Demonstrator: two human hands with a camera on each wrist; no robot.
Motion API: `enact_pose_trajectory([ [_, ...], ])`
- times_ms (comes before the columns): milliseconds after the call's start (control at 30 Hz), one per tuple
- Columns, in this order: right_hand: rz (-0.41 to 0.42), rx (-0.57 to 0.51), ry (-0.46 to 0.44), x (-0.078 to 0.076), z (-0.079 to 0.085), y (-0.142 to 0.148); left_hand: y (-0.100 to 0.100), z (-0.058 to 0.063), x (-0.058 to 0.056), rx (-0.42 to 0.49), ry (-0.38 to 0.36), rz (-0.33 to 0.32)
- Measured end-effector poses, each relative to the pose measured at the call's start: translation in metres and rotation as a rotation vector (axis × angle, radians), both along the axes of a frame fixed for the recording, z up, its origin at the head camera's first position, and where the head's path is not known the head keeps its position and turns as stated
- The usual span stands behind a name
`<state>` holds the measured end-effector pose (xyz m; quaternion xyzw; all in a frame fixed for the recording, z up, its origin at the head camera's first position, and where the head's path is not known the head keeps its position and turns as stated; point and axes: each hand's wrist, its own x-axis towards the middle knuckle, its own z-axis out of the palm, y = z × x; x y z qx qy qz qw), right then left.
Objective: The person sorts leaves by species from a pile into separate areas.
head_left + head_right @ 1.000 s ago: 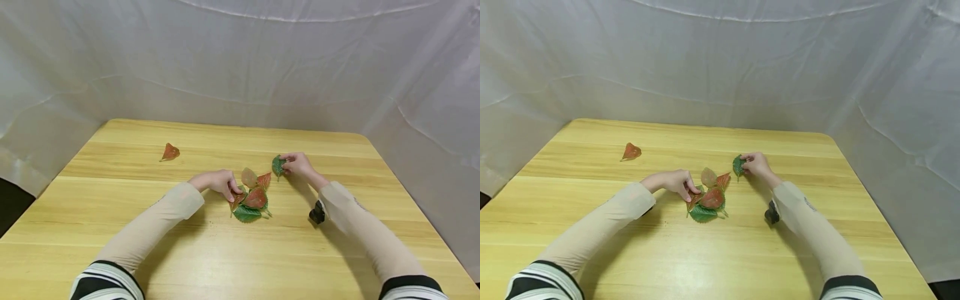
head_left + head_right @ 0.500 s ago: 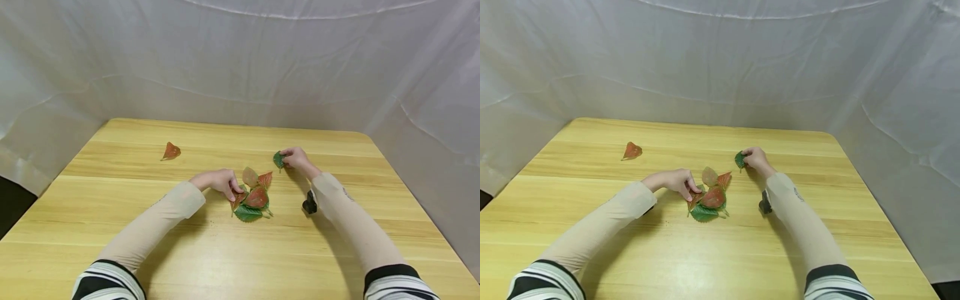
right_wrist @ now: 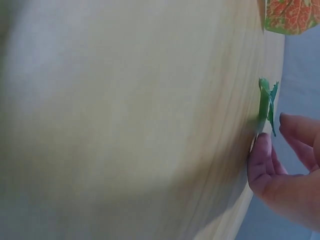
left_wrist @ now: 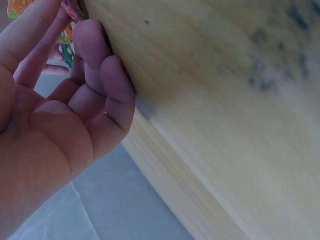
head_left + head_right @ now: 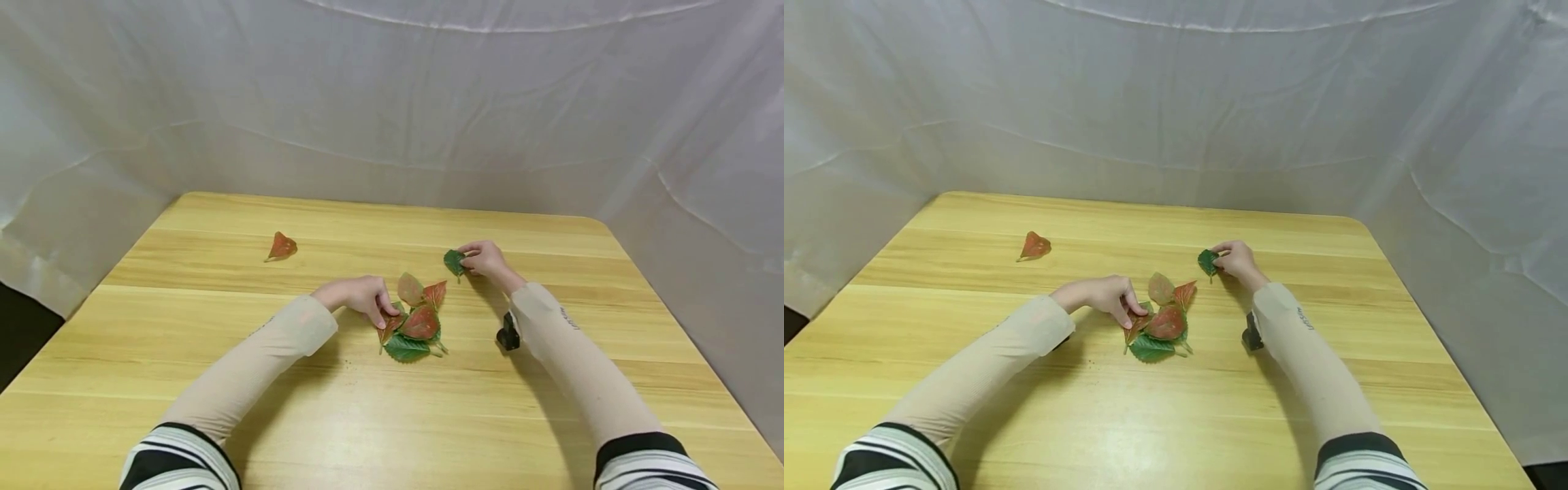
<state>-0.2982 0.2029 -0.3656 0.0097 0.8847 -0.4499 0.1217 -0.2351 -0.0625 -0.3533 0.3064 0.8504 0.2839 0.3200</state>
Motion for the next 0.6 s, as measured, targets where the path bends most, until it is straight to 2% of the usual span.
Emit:
enact_pose_trajectory([
  [367,-0.011,0.027,0.126,0.010,0.002,0.013,-0.002,-0.002,-0.003,0.006,-0.001,-0.010],
  [600,0.035,0.004,0.128,0.024,0.008,0.012,-0.003,-0.002,-0.003,0.006,0.007,-0.009],
])
